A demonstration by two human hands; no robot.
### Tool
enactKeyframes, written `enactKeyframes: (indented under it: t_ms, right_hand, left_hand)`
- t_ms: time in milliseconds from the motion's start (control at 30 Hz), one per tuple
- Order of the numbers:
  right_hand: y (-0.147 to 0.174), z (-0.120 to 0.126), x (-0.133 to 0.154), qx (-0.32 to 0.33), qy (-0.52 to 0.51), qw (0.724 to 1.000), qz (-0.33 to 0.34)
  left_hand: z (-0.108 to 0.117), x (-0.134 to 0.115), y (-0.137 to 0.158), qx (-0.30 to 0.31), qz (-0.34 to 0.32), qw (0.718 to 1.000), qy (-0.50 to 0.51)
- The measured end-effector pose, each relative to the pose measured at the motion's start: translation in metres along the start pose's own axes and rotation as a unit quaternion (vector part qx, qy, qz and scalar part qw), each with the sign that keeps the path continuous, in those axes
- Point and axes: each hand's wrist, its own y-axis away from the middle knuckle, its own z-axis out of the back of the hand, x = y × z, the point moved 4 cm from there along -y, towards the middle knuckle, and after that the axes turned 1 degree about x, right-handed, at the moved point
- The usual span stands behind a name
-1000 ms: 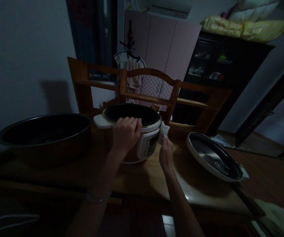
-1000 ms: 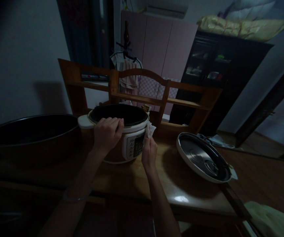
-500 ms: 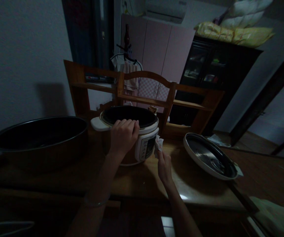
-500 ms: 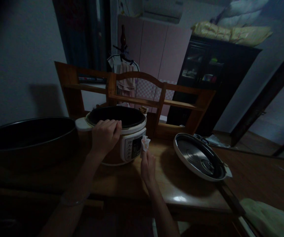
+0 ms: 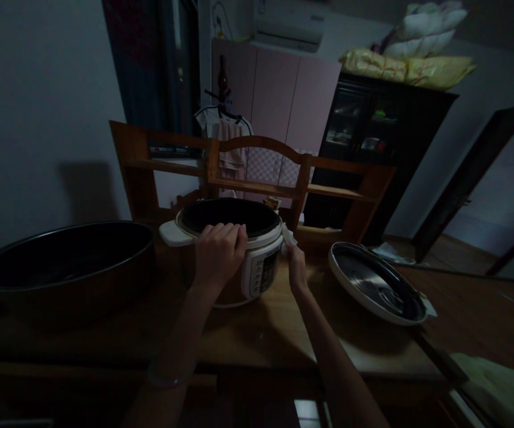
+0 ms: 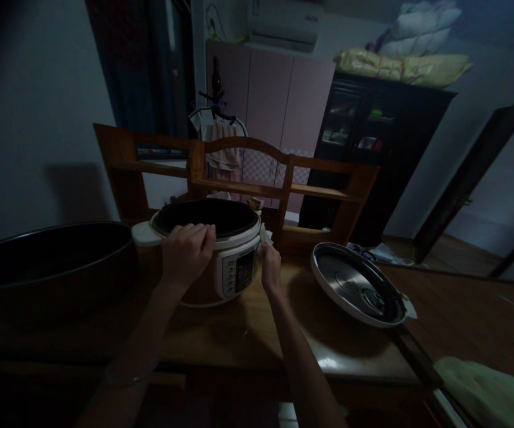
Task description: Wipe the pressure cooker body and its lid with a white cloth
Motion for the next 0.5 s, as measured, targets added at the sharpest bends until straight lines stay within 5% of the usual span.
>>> enactKeyframes:
  t_ms: [500]
  right_hand:
    - [0.034,0.023,-0.046,0.071,0.056,0.995,-0.041]
  left_hand:
    - [0.000,0.000,0.001,0.003,0.003,1.000,0.002]
